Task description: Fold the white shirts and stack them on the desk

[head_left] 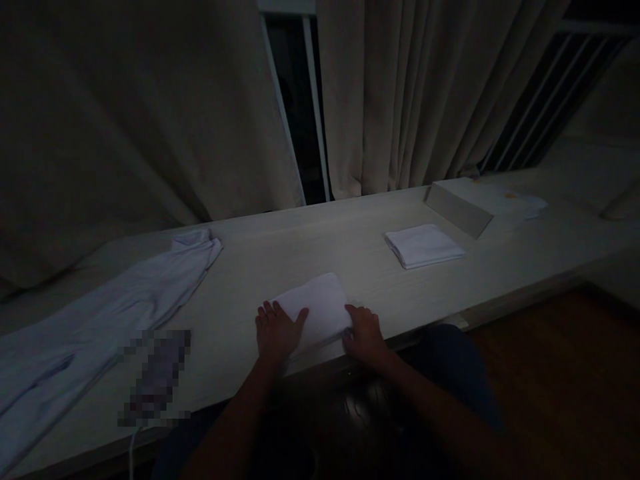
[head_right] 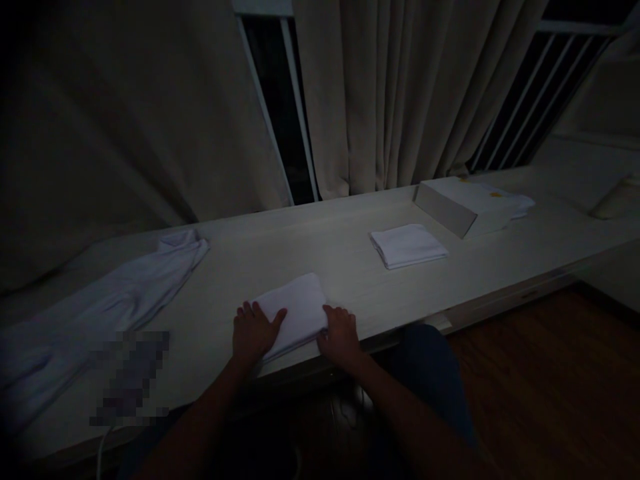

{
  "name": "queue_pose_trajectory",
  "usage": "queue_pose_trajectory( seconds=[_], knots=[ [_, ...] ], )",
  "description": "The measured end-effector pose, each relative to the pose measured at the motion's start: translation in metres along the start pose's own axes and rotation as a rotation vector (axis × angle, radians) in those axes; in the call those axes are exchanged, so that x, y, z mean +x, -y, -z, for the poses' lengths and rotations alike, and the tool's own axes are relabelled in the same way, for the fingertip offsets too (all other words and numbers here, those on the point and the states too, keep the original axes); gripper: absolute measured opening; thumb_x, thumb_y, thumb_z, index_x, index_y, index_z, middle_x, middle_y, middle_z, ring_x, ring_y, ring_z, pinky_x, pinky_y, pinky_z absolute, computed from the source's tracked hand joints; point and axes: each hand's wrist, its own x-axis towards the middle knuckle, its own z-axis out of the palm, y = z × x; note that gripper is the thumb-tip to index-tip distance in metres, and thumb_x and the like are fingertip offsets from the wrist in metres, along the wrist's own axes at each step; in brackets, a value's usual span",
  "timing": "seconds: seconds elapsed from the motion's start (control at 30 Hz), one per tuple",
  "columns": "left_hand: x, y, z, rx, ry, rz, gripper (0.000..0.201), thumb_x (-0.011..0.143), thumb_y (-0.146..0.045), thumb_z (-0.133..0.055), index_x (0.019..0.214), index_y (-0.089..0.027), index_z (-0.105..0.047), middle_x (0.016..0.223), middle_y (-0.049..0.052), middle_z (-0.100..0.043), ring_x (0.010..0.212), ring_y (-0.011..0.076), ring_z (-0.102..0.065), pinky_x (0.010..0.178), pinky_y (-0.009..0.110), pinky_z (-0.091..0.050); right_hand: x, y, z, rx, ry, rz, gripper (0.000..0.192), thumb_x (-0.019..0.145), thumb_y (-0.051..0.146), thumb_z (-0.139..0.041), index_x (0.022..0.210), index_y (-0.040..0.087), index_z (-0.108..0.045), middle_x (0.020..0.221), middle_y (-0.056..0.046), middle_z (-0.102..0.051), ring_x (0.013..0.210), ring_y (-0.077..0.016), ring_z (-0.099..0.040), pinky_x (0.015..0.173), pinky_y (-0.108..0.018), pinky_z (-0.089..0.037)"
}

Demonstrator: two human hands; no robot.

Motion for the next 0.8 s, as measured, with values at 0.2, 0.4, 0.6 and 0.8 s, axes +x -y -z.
queue_pose_trajectory(
  seconds=[0.2, 0.4, 0.6, 0.8],
  knots=[
    [-0.002, 0.000, 0.002, -0.006, -0.020, -0.019, 0.108, 0.080, -0.078, -0.018, 0.141, 0.009, -0.032, 0.148, 0.032, -0.030, 0.140, 0.0419, -0.025, 0.113, 0.050, -0.019, 0.009, 0.024, -0.007, -0.093, -0.052, -0.222, 0.047, 0.080, 0.022, -0.053, 0.127, 0.015, -0.047, 0.112, -0.014, -0.061, 0.106, -0.0287, -0.052, 0.093, -0.039, -0.030],
    [-0.002, 0.001, 0.003, -0.018, -0.007, -0.011, 0.105, 0.082, -0.076, -0.019, 0.141, 0.009, -0.032, 0.149, 0.031, -0.030, 0.140, 0.0413, -0.025, 0.113, 0.049, -0.020, 0.023, 0.020, -0.001, -0.215, 0.087, -0.223, 0.047, 0.081, 0.013, -0.050, 0.127, 0.013, -0.043, 0.103, -0.014, -0.065, 0.098, -0.0273, -0.059, 0.089, -0.038, -0.031],
    [-0.009, 0.001, 0.020, 0.000, -0.072, -0.101, 0.092, 0.086, -0.070, -0.026, 0.145, -0.001, -0.030, 0.154, 0.026, -0.023, 0.145, 0.0394, -0.013, 0.115, 0.056, -0.013, 0.021, 0.018, -0.008, -0.205, 0.045, -0.213, 0.041, 0.085, 0.010, -0.045, 0.125, 0.012, -0.045, 0.106, -0.015, -0.065, 0.095, -0.0256, -0.061, 0.087, -0.037, -0.033],
    [-0.027, 0.010, 0.034, -0.008, -0.056, -0.609, 0.059, 0.092, -0.052, -0.035, 0.140, -0.018, -0.045, 0.156, 0.010, -0.027, 0.147, 0.0270, -0.012, 0.119, 0.051, -0.008, 0.020, -0.006, 0.012, 0.059, 0.164, -0.053, 0.052, 0.084, 0.027, -0.055, 0.133, 0.018, -0.039, 0.114, -0.010, -0.065, 0.101, -0.0235, -0.061, 0.083, -0.031, -0.039]
  ],
)
